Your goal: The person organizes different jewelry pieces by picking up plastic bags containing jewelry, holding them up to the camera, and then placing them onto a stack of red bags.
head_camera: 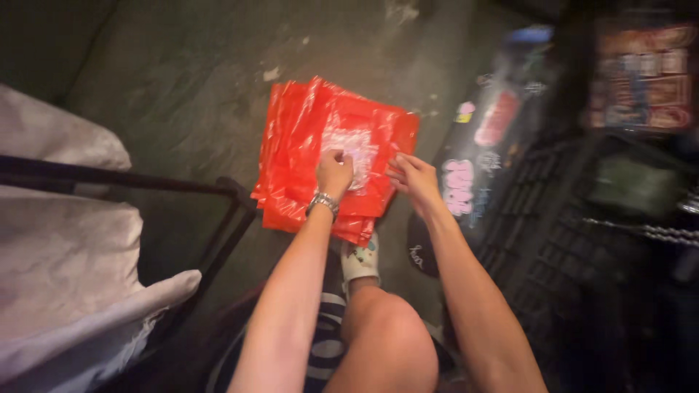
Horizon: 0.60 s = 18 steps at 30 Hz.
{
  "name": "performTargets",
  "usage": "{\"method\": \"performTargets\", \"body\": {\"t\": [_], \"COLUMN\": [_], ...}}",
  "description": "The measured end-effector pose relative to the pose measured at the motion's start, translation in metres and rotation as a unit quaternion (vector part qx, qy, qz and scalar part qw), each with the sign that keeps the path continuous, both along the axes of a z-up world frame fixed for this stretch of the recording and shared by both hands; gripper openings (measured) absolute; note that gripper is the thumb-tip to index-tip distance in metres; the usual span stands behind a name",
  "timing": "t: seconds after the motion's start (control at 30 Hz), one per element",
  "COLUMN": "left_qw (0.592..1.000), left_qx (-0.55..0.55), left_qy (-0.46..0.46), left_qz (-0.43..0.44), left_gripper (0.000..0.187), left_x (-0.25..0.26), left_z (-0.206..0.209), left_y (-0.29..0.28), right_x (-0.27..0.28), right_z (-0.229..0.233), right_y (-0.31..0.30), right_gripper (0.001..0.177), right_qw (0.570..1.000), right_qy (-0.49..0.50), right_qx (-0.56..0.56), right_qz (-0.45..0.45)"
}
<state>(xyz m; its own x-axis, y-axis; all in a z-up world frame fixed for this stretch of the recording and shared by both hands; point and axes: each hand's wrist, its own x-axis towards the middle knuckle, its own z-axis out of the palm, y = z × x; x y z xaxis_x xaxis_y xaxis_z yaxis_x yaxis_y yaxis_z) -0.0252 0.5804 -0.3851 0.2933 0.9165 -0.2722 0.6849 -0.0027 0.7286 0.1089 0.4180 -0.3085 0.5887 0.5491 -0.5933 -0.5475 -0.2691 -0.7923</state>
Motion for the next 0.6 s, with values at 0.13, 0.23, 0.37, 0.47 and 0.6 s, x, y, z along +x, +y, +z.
{"method": "performTargets", "body": {"t": [0.13, 0.23, 0.37, 0.47, 0.6], "left_qw": [0.990, 0.962, 0.895, 0.849, 0.814], "left_qx": [-0.037, -0.049, -0.108, -0.112, -0.081], "left_qy": [-0.056, -0.182, -0.269, -0.251, -0.211], "left_qz": [-0.121, -0.197, -0.338, -0.451, -0.535], "left_gripper": [0.039, 0.033, 0.032, 0.033, 0.033], "left_x": [0.035, 0.059, 0.057, 0.048, 0.023], "left_z": [0.106, 0.191, 0.297, 0.333, 0.342], "left_y": [-0.055, -0.122, -0.225, -0.289, -0.345], "right_x": [0.014, 0.018, -0.004, -0.022, -0.064], "right_z": [0.085, 0.140, 0.216, 0.235, 0.248], "right_y": [-0.078, -0.157, -0.275, -0.358, -0.424], "right_gripper": [0.046, 0.050, 0.033, 0.027, 0.025], "right_qw": [0.997, 0.974, 0.931, 0.897, 0.884], "right_qy": [-0.067, -0.197, -0.339, -0.400, -0.414], "right_qx": [0.030, 0.026, -0.049, -0.116, -0.157], "right_qz": [-0.038, -0.108, -0.122, -0.146, -0.148]}}
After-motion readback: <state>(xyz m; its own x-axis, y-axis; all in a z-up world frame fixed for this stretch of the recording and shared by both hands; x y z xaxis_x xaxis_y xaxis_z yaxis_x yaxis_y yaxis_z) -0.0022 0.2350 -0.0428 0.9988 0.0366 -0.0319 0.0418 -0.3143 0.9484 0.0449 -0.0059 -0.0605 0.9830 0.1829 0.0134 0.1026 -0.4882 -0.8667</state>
